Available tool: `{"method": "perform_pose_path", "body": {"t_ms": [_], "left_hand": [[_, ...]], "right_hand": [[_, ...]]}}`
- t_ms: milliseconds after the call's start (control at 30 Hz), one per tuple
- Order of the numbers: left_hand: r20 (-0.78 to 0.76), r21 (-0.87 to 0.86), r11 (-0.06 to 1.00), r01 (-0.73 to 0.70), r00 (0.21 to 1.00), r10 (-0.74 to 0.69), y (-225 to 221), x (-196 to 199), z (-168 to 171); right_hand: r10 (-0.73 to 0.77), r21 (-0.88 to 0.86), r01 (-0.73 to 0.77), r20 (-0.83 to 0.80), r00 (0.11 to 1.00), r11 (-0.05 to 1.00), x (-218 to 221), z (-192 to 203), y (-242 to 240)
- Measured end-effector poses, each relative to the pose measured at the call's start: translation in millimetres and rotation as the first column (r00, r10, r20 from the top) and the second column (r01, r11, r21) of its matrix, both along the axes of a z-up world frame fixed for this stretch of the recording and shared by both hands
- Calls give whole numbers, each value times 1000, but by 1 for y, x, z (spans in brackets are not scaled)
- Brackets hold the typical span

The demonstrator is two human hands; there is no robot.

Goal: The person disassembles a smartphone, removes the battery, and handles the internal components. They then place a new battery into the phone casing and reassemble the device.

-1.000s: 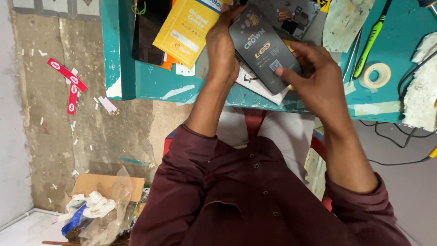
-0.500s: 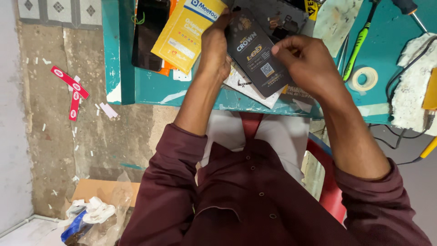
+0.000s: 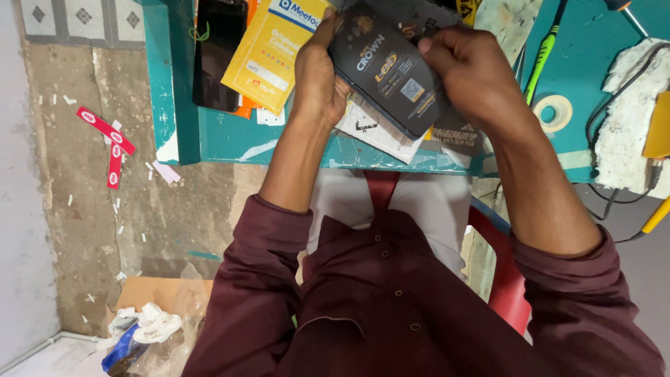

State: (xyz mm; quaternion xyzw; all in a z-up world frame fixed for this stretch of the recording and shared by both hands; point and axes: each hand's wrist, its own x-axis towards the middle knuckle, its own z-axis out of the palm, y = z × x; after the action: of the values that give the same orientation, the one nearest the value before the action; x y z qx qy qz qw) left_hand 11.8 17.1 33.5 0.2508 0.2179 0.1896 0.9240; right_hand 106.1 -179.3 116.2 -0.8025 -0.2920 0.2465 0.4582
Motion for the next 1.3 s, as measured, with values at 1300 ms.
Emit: {"method": "perform_pose_path", "body": {"t_ms": [1300], "left_hand": [[176, 148, 970, -192, 970, 165, -6, -91, -7]], "right_hand": [[-602, 286, 632, -195, 774, 720, -29, -66, -90]]}}
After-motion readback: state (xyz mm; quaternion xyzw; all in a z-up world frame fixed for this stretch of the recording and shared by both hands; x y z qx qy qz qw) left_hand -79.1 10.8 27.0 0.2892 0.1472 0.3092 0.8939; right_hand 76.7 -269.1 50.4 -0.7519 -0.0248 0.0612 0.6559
